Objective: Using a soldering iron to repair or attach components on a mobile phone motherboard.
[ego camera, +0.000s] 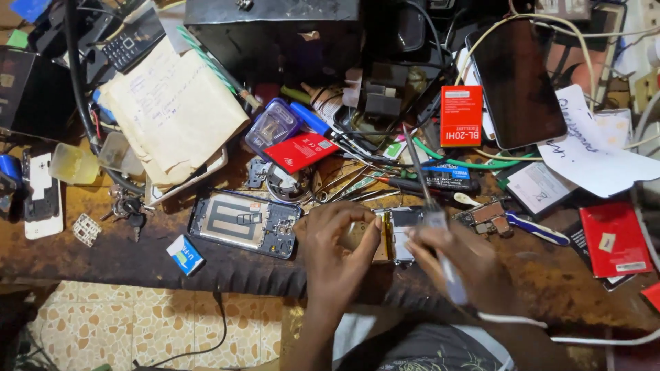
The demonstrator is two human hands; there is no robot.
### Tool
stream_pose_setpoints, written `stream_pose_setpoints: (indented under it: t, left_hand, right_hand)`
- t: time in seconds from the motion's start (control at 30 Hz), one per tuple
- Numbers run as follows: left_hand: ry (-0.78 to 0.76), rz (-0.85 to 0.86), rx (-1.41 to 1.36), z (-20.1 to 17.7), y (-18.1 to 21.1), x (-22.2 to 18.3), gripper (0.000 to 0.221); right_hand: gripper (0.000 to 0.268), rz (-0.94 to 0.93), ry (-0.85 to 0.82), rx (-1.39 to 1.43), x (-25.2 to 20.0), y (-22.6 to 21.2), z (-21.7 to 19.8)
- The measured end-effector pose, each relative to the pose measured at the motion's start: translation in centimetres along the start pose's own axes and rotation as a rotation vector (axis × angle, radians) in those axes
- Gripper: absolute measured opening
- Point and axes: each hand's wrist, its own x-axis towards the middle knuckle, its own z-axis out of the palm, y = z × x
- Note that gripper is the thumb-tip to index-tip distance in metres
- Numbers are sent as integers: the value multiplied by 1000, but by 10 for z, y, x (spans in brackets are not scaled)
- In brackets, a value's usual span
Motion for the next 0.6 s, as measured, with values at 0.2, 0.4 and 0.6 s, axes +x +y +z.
stream_pose_setpoints:
  t: [0.2,0.4,0.6]
  left_hand:
    - [4,-10,-2,-3,1,0,13]
    - [-10,15,-25,-5,1,0,16]
    - [-71,-14,-19,-4,-6,-2,19]
  right_hand:
    - [33,-29,0,49,35,-14,10]
    - [29,-60,27,27,42,-17,15]
    - [27,-36,46,33,36,-12,20]
